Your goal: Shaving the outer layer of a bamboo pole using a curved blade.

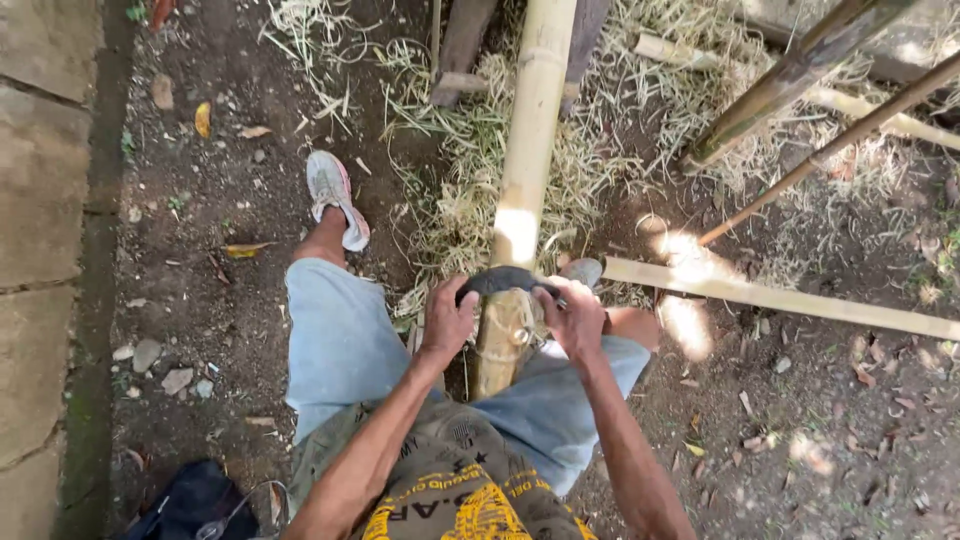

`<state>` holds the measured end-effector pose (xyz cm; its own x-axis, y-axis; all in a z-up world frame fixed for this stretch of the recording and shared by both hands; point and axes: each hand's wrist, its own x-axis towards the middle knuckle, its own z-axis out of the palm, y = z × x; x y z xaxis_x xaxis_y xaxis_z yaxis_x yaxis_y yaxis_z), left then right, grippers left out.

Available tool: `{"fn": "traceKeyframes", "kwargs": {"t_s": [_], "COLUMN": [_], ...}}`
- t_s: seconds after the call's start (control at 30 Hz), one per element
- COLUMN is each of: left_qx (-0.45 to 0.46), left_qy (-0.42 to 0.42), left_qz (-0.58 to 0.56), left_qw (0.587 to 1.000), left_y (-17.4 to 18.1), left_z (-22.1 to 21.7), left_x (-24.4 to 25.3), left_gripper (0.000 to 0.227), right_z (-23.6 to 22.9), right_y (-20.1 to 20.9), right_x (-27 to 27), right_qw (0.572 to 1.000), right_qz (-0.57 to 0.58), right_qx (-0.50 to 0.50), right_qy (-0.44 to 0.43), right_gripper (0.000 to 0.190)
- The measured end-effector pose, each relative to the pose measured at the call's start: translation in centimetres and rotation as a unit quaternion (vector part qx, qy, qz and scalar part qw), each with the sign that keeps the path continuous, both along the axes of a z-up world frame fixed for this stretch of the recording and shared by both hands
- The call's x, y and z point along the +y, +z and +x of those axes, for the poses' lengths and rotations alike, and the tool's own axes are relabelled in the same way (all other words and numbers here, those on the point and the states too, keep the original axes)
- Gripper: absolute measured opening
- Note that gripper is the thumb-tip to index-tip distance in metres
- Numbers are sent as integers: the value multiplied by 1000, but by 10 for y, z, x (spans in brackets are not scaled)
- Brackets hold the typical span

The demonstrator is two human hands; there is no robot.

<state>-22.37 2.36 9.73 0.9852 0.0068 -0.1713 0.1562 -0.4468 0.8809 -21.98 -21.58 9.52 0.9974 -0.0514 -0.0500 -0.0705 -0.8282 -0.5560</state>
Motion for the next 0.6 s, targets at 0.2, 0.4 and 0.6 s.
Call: {"fn": "traceKeyframes", "kwargs": {"t_s": [0.2,0.4,0.6], "left_qx": [138,132,-79], "left_qy": [14,35,3], "left_qz": [-58,-121,-43], "left_qw": [989,983,996], "left_y": [-11,-12,-71], "left_z": [68,156,214], "left_x": [-9,-16,-22], "left_gripper": [9,18,8], "right_z": [69,148,209], "right_y": [7,15,-1], "right_x": [-3,4,-3], "right_qw": [998,996,996], "right_qz": [-51,-93,-85], "right_qx": [15,11,-26], "right_qy": [21,1,-13], "right_gripper": [22,36,36]}}
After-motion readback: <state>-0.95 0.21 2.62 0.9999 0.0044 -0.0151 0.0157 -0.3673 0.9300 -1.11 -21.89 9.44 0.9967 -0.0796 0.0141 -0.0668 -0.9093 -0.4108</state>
